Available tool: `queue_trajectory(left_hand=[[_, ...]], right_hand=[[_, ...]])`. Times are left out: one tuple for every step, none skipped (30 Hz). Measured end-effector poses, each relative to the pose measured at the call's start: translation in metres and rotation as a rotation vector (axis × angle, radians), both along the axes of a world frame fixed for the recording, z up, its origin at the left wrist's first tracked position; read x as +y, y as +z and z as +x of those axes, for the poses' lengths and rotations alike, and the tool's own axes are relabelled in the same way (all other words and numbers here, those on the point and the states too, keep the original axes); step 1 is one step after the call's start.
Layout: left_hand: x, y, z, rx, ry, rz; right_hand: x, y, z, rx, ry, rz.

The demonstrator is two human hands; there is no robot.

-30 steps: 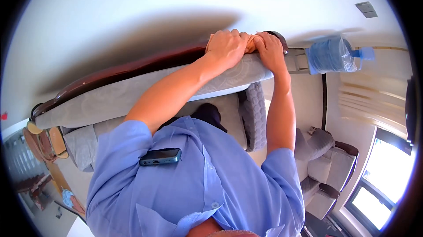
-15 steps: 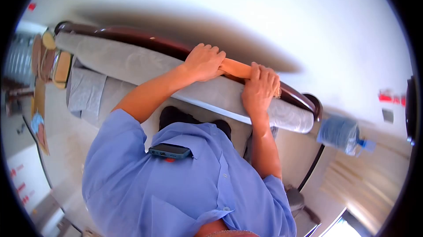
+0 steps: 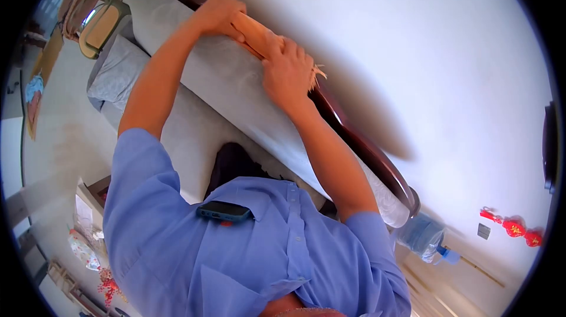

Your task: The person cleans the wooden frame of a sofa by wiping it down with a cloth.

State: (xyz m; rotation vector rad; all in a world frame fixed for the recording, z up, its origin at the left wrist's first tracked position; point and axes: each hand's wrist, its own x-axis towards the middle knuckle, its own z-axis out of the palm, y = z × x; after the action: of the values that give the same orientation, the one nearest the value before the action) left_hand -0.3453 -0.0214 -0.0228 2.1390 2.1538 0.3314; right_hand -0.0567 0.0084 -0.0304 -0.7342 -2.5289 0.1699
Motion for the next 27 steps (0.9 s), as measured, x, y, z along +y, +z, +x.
queue_trajectory(left_hand=[[-0.001,-0.006,-0.017,-0.025,0.046,-0.004],[-0.003,-0.012,-0.035,-0.034,0.05,-0.002],[-0.004,-0.015,-0.051,0.017,0.072,-0.022],[-0.004,-0.014,-0.059,0.071,0.089,-0.041],[-0.003,-0.014,-0.064,0.069,0.085,-0.032],[-0.002,-0.014,-0.064,0.082,0.094,-0.06],[-0.002,-0.015,-0.061,0.092,0.102,-0.093],[-0.004,-0.016,-0.056,0.086,0.095,-0.086],[-0.006,-0.019,-0.051,0.003,0.083,-0.024],[-0.007,-0.017,-0.042,-0.077,0.067,0.036],[-0.005,-0.016,-0.031,-0.076,0.055,0.041],[-0.003,-0.01,-0.013,-0.033,0.005,0.042],[-0.001,-0.005,0.008,0.011,-0.046,0.041],[0.003,0.0,0.032,0.014,-0.062,0.042],[0.008,0.004,0.059,0.032,-0.109,0.013],[0.013,0.009,0.087,0.054,-0.156,-0.016],[0.016,0.012,0.115,0.049,-0.209,-0.018],[0.019,0.014,0.144,0.046,-0.265,-0.019],[0.024,0.011,0.172,0.041,-0.315,-0.027],[0.029,0.007,0.201,0.034,-0.368,-0.035],[0.031,0.004,0.232,0.031,-0.396,-0.031],[0.033,0.0,0.266,0.027,-0.426,-0.03],[0.034,-0.005,0.302,0.047,-0.455,-0.044],[0.036,-0.01,0.338,0.067,-0.485,-0.054],[0.041,-0.016,0.369,0.07,-0.528,-0.054],[0.045,-0.021,0.399,-0.076,-0.521,-0.035],[0.05,-0.023,0.429,-0.225,-0.516,-0.025]], right_hand=[[0.002,0.001,-0.018,-0.007,0.005,0.001],[0.004,0.003,-0.035,-0.052,0.038,0.015],[0.004,0.004,-0.05,-0.097,0.068,0.029],[0.003,0.004,-0.063,-0.102,0.067,0.032],[0.003,0.005,-0.074,-0.166,0.053,0.029],[0.005,0.005,-0.079,-0.232,0.037,0.027],[0.007,0.005,-0.076,-0.239,0.03,0.032],[0.01,0.004,-0.07,-0.235,0.031,0.0],[0.015,0.004,-0.063,-0.226,0.029,-0.03],[0.018,0.002,-0.052,-0.225,0.018,-0.024],[0.019,0.0,-0.034,-0.217,0.011,-0.049],[0.018,0.0,-0.015,-0.207,0.002,-0.074],[0.018,0.003,0.007,-0.203,-0.015,-0.074],[0.015,0.007,0.032,-0.239,-0.036,-0.122],[0.013,0.01,0.058,-0.271,-0.056,-0.171],[0.012,0.007,0.087,-0.256,-0.083,-0.196],[0.01,0.002,0.116,-0.239,-0.114,-0.222],[0.007,0.0,0.146,-0.26,-0.16,-0.27],[0.002,0.001,0.176,-0.282,-0.21,-0.322],[-0.003,0.002,0.204,-0.267,-0.239,-0.328],[-0.009,0.003,0.232,-0.254,-0.235,-0.156],[-0.011,0.004,0.258,-0.247,-0.233,0.012],[-0.011,0.009,0.282,-0.242,-0.271,0.0],[-0.012,0.016,0.307,-0.225,-0.338,-0.007],[-0.012,0.021,0.336,-0.211,-0.408,-0.01],[-0.009,0.02,0.369,-0.211,-0.454,-0.016],[-0.003,0.015,0.404,-0.157,-0.512,-0.062]])
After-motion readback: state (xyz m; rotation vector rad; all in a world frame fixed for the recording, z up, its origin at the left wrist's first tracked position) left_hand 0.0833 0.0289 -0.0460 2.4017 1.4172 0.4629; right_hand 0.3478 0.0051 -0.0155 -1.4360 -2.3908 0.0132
